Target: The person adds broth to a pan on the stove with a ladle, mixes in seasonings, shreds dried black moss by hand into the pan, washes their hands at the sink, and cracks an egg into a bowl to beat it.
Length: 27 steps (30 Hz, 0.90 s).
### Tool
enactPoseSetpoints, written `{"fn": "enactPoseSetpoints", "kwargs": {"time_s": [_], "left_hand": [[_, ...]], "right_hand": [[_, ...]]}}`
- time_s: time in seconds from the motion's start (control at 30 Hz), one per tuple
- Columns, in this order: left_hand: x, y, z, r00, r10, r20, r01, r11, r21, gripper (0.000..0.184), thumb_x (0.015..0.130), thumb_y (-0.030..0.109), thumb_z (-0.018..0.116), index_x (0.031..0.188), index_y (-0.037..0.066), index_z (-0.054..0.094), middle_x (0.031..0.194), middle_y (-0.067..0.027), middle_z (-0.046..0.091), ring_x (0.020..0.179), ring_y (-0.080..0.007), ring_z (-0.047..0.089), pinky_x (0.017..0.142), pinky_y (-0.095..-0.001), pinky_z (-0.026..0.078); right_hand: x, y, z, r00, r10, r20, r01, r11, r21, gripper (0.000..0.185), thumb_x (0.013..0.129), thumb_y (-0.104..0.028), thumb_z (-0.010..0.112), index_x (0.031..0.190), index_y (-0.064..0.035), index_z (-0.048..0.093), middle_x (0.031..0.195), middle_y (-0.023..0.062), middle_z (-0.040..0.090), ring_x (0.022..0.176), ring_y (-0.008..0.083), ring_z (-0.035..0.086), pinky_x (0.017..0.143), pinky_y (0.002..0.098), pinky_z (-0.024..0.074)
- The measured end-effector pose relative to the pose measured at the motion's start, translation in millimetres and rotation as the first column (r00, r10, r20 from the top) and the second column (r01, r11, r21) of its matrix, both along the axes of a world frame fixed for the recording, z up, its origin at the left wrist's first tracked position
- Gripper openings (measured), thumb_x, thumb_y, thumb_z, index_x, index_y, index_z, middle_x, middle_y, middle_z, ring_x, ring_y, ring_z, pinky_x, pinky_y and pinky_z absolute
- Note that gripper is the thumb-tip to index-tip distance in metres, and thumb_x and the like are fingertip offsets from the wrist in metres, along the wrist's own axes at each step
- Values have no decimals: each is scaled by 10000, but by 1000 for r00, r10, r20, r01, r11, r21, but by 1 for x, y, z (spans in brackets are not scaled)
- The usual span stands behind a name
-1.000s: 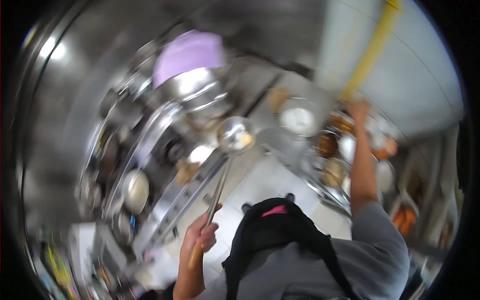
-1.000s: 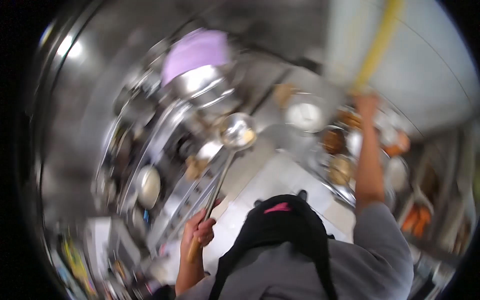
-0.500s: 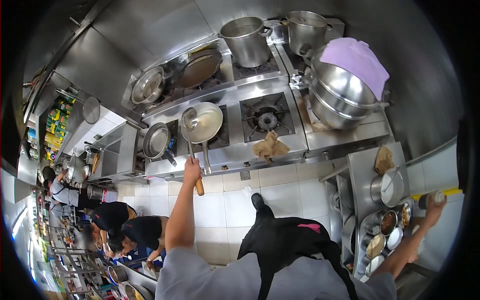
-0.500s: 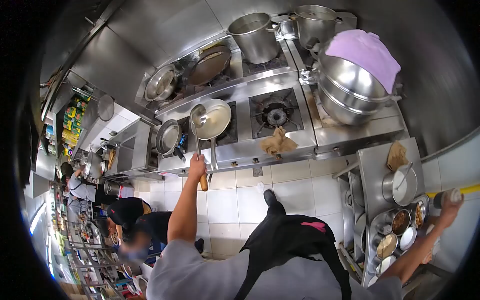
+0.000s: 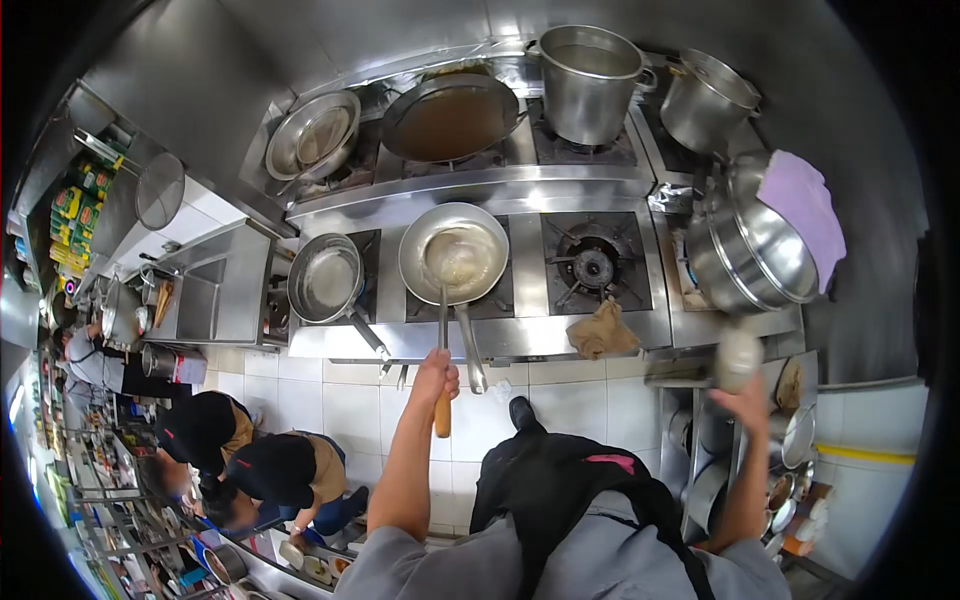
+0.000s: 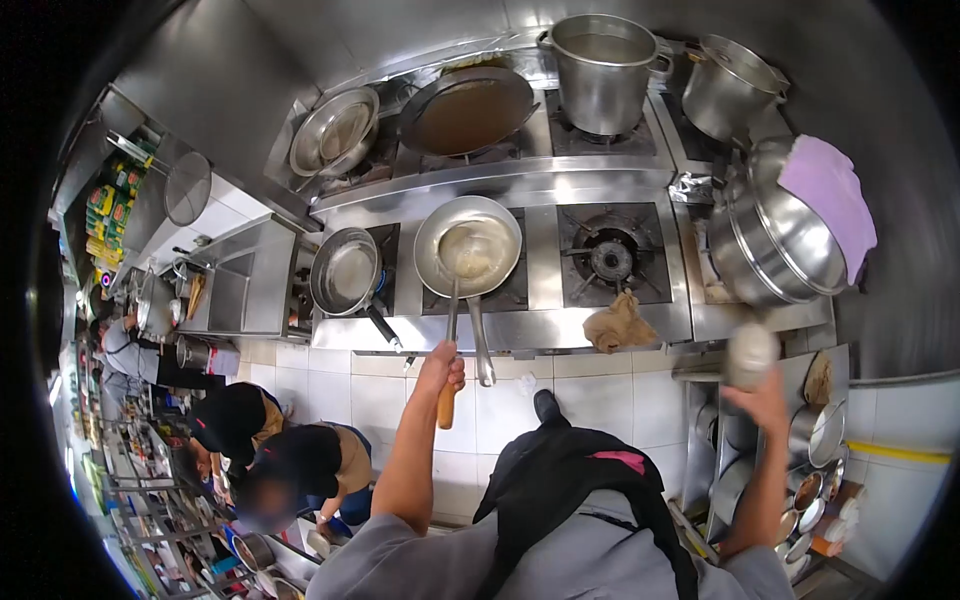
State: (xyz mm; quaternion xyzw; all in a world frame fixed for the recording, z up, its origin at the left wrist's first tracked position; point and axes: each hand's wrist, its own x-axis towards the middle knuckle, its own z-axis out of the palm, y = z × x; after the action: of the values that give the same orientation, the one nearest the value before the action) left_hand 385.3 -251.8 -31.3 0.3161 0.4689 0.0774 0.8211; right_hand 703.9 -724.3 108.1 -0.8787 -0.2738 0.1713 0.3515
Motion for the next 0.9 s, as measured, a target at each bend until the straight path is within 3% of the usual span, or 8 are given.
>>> {"fn": "enactPoseSetpoints", "kwargs": {"time_s": [0.13,0.2,0.23,0.33,0.47,0.63,0.73,0.9], "left_hand": [[-29,7,6,912,-281,-300,369,880,299,431,993,238,516,1392,98,431,726,-71,573,476,-154,516,445,-329,454],[-44,1,-52,922,69,-381,381,17,924,509,982,221,520,1446,49,399,747,-121,612,552,-214,594,516,-375,512],[-47,-3,-56,912,106,-396,401,-32,915,573,977,205,528,1484,18,336,814,-185,643,636,-257,634,591,-384,539],[-32,-15,-19,880,1,-474,401,532,746,551,990,220,521,1479,36,347,729,-120,609,542,-202,585,494,-357,501],[-35,-5,4,947,-192,-258,266,918,294,549,986,215,502,1474,23,341,716,-128,609,490,-193,569,464,-347,480],[-38,-24,-32,909,3,-417,351,534,769,550,1001,217,497,1512,132,311,608,-1,462,420,-101,428,376,-292,370],[-35,-19,15,941,-138,-310,244,910,335,507,994,173,510,1473,106,359,618,9,479,430,-87,437,382,-283,400],[-44,-27,-34,907,-46,-419,356,615,703,565,996,199,501,1514,105,296,589,-14,474,415,-121,449,384,-304,408]], "right_hand": [[-33,169,-62,859,335,-388,-269,939,217,746,665,-256,865,1295,-30,535,1232,110,625,1137,228,589,1004,374,450],[-44,236,-100,749,504,-430,-409,862,299,690,692,-252,859,1274,-38,556,1154,97,664,1057,209,620,950,352,475],[-50,266,-112,697,516,-498,-438,856,275,677,689,-303,860,1247,-36,584,1117,112,676,1014,219,636,915,351,488],[-62,341,-165,680,370,-633,-494,869,-23,741,640,-461,864,1158,22,645,1029,162,691,905,254,669,803,351,519],[-73,389,-169,625,168,-762,-463,866,-189,827,601,-496,869,1140,86,637,1047,190,677,884,281,675,768,371,529],[-66,398,-174,530,58,-846,-353,922,-158,792,636,-448,864,1161,94,624,1097,202,656,899,301,671,762,396,533],[-59,394,-177,525,71,-848,-389,907,-164,801,636,-434,871,1177,98,612,1102,203,655,912,297,671,769,396,533],[-56,388,-179,543,56,-838,-380,906,-186,804,660,-431,867,1210,83,585,1069,183,669,907,281,683,772,400,551]]}}
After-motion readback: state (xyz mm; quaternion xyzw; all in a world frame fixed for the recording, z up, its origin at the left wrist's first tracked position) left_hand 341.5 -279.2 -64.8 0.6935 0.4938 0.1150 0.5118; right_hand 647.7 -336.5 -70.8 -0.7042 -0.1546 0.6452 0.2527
